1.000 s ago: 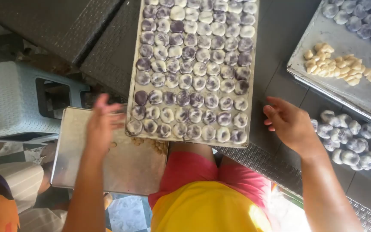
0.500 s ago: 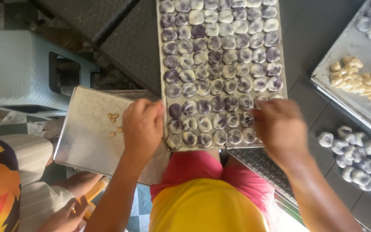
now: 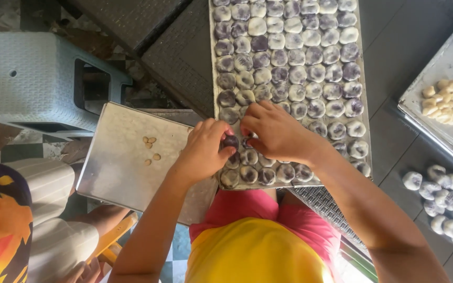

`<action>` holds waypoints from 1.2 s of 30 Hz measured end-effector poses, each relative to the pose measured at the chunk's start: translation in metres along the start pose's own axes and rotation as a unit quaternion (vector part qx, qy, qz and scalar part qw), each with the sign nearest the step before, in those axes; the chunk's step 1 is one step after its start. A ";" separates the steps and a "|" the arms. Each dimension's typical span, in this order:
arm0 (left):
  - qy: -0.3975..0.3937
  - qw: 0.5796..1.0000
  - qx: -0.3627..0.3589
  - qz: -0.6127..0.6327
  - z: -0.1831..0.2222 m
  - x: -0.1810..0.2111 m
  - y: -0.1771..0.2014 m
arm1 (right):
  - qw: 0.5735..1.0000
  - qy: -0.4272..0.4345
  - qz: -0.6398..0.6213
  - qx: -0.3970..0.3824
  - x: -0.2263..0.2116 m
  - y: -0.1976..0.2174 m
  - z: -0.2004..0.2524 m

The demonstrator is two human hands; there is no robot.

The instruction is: Sorting small purple and white dough balls from a tray onto a table and then flattening them for further preparation.

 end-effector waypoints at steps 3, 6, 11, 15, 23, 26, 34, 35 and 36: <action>0.026 0.999 -0.003 0.019 0.002 0.000 -0.002 | 0.998 -0.037 -0.043 -0.001 -0.008 0.014 -0.007; 0.027 0.998 0.045 0.032 -0.013 0.013 0.013 | 0.992 -0.083 -0.090 0.032 0.001 0.022 -0.008; 0.010 0.997 0.076 0.011 -0.019 0.001 0.007 | 0.991 -0.044 -0.012 0.124 0.023 -0.015 0.011; 0.008 0.992 0.122 0.009 -0.017 -0.003 0.002 | 0.980 -0.001 -0.010 0.197 0.021 -0.016 0.016; -0.126 0.974 0.069 -0.174 0.025 0.041 0.011 | 0.971 0.061 0.148 0.175 -0.030 0.011 0.051; -0.146 0.971 0.017 -0.190 0.033 0.045 0.009 | 0.979 0.056 0.153 0.122 -0.026 0.005 0.058; -0.127 0.977 0.003 -0.171 0.037 0.038 -0.003 | 0.981 0.032 0.166 0.100 -0.024 0.000 0.061; -0.111 0.980 0.044 -0.157 0.037 0.038 0.005 | 0.971 0.020 0.182 0.156 -0.026 0.011 0.061; -0.095 0.981 0.086 -0.143 0.038 0.038 0.012 | 0.957 0.008 0.197 0.211 -0.028 0.023 0.062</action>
Point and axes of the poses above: each hand's wrist, its own z-axis away from the middle knuckle, its own y-axis out of the back of the hand, x = y × z, the point moved 8 cm from there along -z, towards the middle knuckle, and after that the axes turned 12 degrees about x, right-handed, at the moved point
